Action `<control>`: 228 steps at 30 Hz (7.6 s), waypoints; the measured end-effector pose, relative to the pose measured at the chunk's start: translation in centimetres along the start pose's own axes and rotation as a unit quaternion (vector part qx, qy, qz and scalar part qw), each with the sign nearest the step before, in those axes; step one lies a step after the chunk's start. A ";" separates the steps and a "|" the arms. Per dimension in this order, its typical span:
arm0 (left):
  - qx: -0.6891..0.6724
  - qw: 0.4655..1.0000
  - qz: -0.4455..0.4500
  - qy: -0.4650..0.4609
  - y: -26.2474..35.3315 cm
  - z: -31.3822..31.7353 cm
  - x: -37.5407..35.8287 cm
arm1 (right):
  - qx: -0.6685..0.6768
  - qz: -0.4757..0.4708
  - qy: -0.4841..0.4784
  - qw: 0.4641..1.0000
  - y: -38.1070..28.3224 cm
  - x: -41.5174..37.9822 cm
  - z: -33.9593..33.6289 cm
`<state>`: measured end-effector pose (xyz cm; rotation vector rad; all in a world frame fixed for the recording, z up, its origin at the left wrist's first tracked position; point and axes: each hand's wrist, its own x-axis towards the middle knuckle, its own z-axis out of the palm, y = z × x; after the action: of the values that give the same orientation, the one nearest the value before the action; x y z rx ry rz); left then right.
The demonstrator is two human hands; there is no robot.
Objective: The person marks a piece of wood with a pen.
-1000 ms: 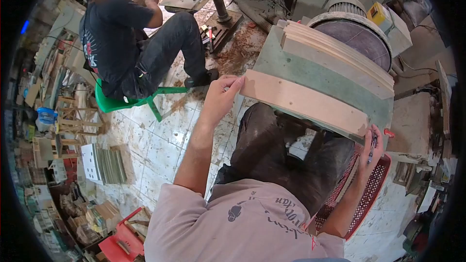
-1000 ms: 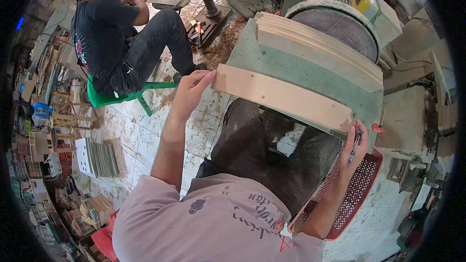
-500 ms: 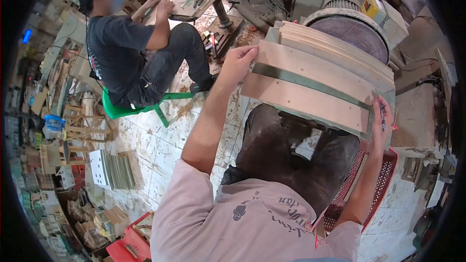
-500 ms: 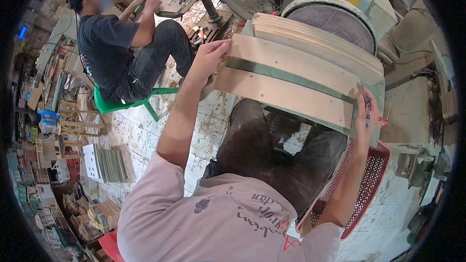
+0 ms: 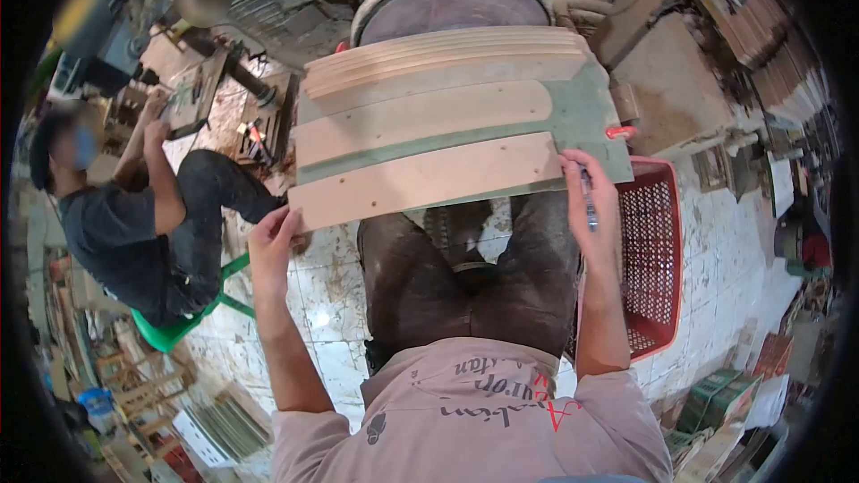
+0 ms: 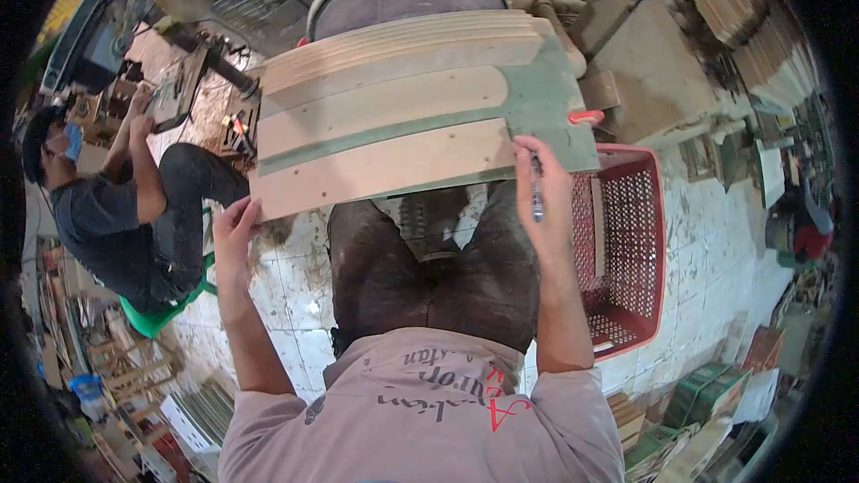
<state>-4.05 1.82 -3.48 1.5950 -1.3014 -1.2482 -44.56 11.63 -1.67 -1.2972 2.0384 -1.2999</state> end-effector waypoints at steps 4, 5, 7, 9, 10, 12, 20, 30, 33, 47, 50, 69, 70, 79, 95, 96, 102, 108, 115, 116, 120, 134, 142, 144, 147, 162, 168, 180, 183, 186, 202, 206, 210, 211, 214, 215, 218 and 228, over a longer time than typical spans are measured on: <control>0.015 1.000 0.023 -0.008 -0.3 -0.8 -0.9 | 0.078 -0.004 0.026 0.997 1.9 0.2 0.6; -0.002 1.000 0.001 -0.013 0.8 -0.6 -2.1 | 0.080 -0.008 0.038 0.996 1.7 0.4 0.3; -0.005 0.999 -0.023 -0.027 0.7 -0.6 -3.8 | 0.180 0.016 0.044 0.983 1.5 0.7 -0.4; -0.018 0.995 -0.023 -0.098 0.4 0.0 -5.3 | 0.212 -0.009 0.060 0.975 0.6 1.9 -1.8; -0.027 0.993 -0.033 -0.111 -0.2 0.7 -5.9 | 0.241 -0.031 0.062 0.968 -0.1 2.6 -2.7; -0.075 0.981 -0.067 -0.164 -2.3 2.5 -6.4 | 0.258 -0.057 0.086 0.961 -2.4 4.1 -4.5; -0.193 0.927 -0.115 -0.300 -6.2 13.5 -7.7 | 0.318 -0.150 0.100 0.931 -8.8 6.8 -9.2; -0.216 0.930 -0.058 -0.292 -6.6 16.3 -8.7 | 0.384 -0.131 0.100 0.908 -8.3 6.3 -10.1; -0.222 0.926 -0.057 -0.300 -6.7 16.6 -8.9 | 0.398 -0.132 0.085 0.904 -8.5 6.3 -9.9; -0.288 0.895 -0.075 -0.333 -7.8 16.4 -8.8 | 0.407 -0.141 0.084 0.899 -7.9 6.7 -9.6; -0.345 0.883 -0.093 -0.306 -7.4 15.1 -8.1 | 0.382 -0.116 0.094 0.912 -7.0 6.6 -9.5; -0.379 0.903 0.036 -0.197 -5.5 0.8 -4.3 | -0.153 -0.048 0.059 0.985 2.8 4.3 1.7; -0.380 0.901 0.033 -0.208 -5.2 1.2 -4.2 | -0.135 -0.046 0.043 0.989 2.2 3.6 1.1; -0.248 0.925 -0.078 -0.276 -0.8 14.0 -5.8 | 0.408 0.000 -0.189 0.893 0.6 -9.6 -0.2; -0.046 0.855 -0.021 -0.516 0.0 29.3 -7.8 | 0.102 0.370 0.299 0.874 20.0 -22.8 -17.0; -0.020 0.856 -0.020 -0.516 -0.1 29.4 -7.6 | 0.143 0.403 0.317 0.847 22.6 -23.7 -17.2; 0.137 0.791 0.129 -0.583 -0.2 31.6 -9.2 | 0.282 0.457 0.354 0.766 32.8 -23.1 -16.6; 0.219 0.734 0.195 -0.613 0.1 33.2 -10.0 | 0.384 0.449 0.368 0.718 42.6 -20.6 -16.6; 0.257 0.710 0.151 -0.638 0.3 34.3 -9.5 | 0.428 0.436 0.339 0.715 50.7 -17.0 -17.6; 0.258 0.706 0.144 -0.643 0.4 34.5 -9.6 | 0.424 0.459 0.337 0.704 51.9 -17.2 -17.8; 0.262 0.702 0.131 -0.649 0.4 34.7 -9.6 | 0.402 0.481 0.397 0.670 52.8 -17.6 -17.6; 0.267 0.699 0.121 -0.653 0.6 35.0 -9.6 | 0.411 0.486 0.417 0.649 57.5 -19.8 -18.5; 0.273 0.701 0.144 -0.643 0.4 34.9 -9.8 | 0.403 0.451 0.476 0.639 56.6 -20.2 -18.5; 0.270 0.702 0.145 -0.643 0.4 34.9 -9.8 | 0.374 0.415 0.534 0.635 56.5 -20.2 -17.9; 0.259 0.706 0.145 -0.643 0.4 35.0 -9.9 | 0.387 0.414 0.545 0.617 57.8 -22.1 -15.8; 0.103 0.786 0.140 -0.594 3.2 31.8 -8.2 | 0.357 0.361 0.323 0.798 43.3 -17.4 -8.8; 0.193 0.855 0.432 -0.212 11.2 24.3 -2.6 | 0.330 0.295 0.296 0.847 40.2 -13.6 -9.1; 0.484 0.750 0.444 0.081 9.3 18.4 5.1 | 0.319 0.278 0.300 0.855 29.6 -12.0 -8.8; 0.452 0.748 0.478 0.092 8.9 18.2 5.3 | 0.325 0.261 0.297 0.859 29.4 -13.3 -8.4; 0.407 0.770 0.484 0.091 9.0 17.8 6.0 | 0.322 0.289 0.307 0.848 28.8 -13.8 -8.0; 0.298 0.841 0.452 -0.018 15.5 9.7 0.9 | 0.339 0.155 0.270 0.888 16.6 -8.4 -9.6; 0.162 0.929 0.290 -0.161 14.1 8.6 -0.8 | 0.367 0.068 0.180 0.910 10.1 -5.6 -9.1; 0.059 0.952 0.154 -0.259 11.3 9.4 -2.0 | 0.400 0.021 0.117 0.909 5.8 -4.3 -8.2; 0.022 0.953 0.104 -0.285 10.8 9.6 -2.3 | 0.435 0.004 0.073 0.897 4.7 -4.0 -8.0; 0.051 0.948 0.111 -0.293 8.8 10.3 -2.6 | 0.483 -0.008 0.009 0.875 2.6 -3.8 -7.6; 0.066 0.945 0.119 -0.297 8.1 10.4 -2.6 | 0.499 -0.008 -0.018 0.866 2.2 -3.8 -7.4; 0.050 0.944 0.102 -0.309 7.1 10.8 -3.0 | 0.472 0.011 -0.036 0.881 1.9 -3.7 -7.1; 0.120 0.939 0.113 -0.303 6.8 11.3 -3.1 | 0.408 0.093 0.009 0.908 2.9 -3.2 -5.3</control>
<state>-16.89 3.73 0.46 1.1966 -2.0234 -1.5399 -48.19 17.43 -2.01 -0.6766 1.3055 -1.7782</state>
